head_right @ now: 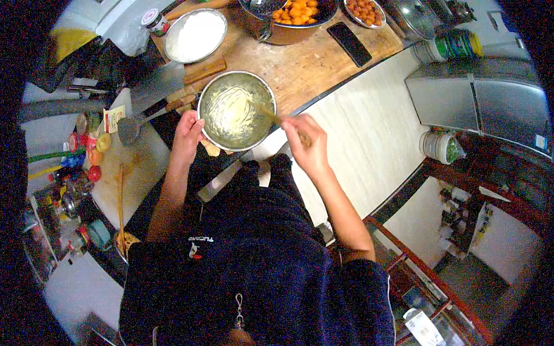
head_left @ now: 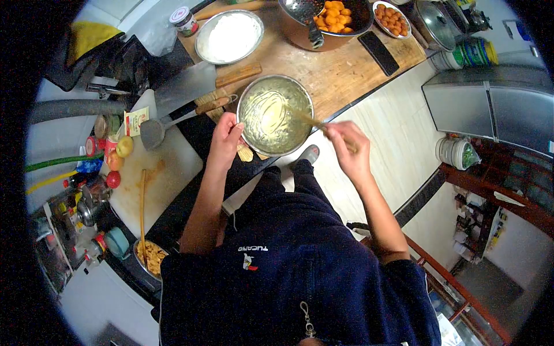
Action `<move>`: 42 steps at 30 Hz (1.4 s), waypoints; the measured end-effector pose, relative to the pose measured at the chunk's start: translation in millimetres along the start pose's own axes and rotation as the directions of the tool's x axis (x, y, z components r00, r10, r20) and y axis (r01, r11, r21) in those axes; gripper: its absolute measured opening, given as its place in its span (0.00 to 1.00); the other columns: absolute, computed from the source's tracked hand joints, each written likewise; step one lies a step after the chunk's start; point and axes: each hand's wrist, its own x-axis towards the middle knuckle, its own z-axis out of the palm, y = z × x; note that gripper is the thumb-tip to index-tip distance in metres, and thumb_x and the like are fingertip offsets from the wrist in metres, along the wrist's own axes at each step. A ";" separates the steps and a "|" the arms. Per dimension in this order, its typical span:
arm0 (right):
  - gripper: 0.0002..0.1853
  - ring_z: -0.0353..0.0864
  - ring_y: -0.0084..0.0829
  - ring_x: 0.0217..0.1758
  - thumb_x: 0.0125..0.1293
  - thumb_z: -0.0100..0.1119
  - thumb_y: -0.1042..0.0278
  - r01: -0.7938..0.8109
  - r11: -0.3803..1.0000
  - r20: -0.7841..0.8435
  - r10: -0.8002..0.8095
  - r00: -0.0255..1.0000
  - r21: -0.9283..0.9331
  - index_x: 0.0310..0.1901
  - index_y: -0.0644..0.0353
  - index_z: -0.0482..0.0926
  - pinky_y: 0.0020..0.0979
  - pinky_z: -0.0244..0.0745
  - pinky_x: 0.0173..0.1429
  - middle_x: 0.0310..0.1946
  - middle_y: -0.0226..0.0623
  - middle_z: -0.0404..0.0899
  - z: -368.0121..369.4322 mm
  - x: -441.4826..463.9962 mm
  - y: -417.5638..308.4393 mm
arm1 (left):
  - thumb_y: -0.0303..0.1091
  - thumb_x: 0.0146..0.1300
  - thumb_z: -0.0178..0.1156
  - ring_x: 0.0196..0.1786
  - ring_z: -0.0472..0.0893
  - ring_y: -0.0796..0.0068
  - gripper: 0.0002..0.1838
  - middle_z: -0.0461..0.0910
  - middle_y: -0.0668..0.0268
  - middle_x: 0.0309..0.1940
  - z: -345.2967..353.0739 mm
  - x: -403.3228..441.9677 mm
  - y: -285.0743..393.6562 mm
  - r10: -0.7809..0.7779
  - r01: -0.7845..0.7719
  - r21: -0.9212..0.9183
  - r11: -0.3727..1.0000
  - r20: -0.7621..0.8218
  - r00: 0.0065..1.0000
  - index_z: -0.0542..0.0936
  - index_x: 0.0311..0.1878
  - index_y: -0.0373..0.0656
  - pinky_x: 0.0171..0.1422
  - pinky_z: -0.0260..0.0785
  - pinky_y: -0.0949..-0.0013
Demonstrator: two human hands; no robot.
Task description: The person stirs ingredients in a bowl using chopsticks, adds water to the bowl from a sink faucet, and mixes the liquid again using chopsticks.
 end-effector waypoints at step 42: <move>0.11 0.77 0.24 0.32 0.64 0.53 0.69 -0.236 0.969 0.026 0.234 0.972 0.077 0.36 0.69 0.79 0.23 0.72 0.38 0.32 0.38 0.76 -36.3 -34.8 9.4 | 0.26 0.61 0.51 0.27 0.67 0.82 0.04 0.66 0.69 0.23 29.0 -30.0 28.8 0.192 -0.182 0.543 0.820 0.039 0.981 0.66 0.33 0.39 0.31 0.64 0.75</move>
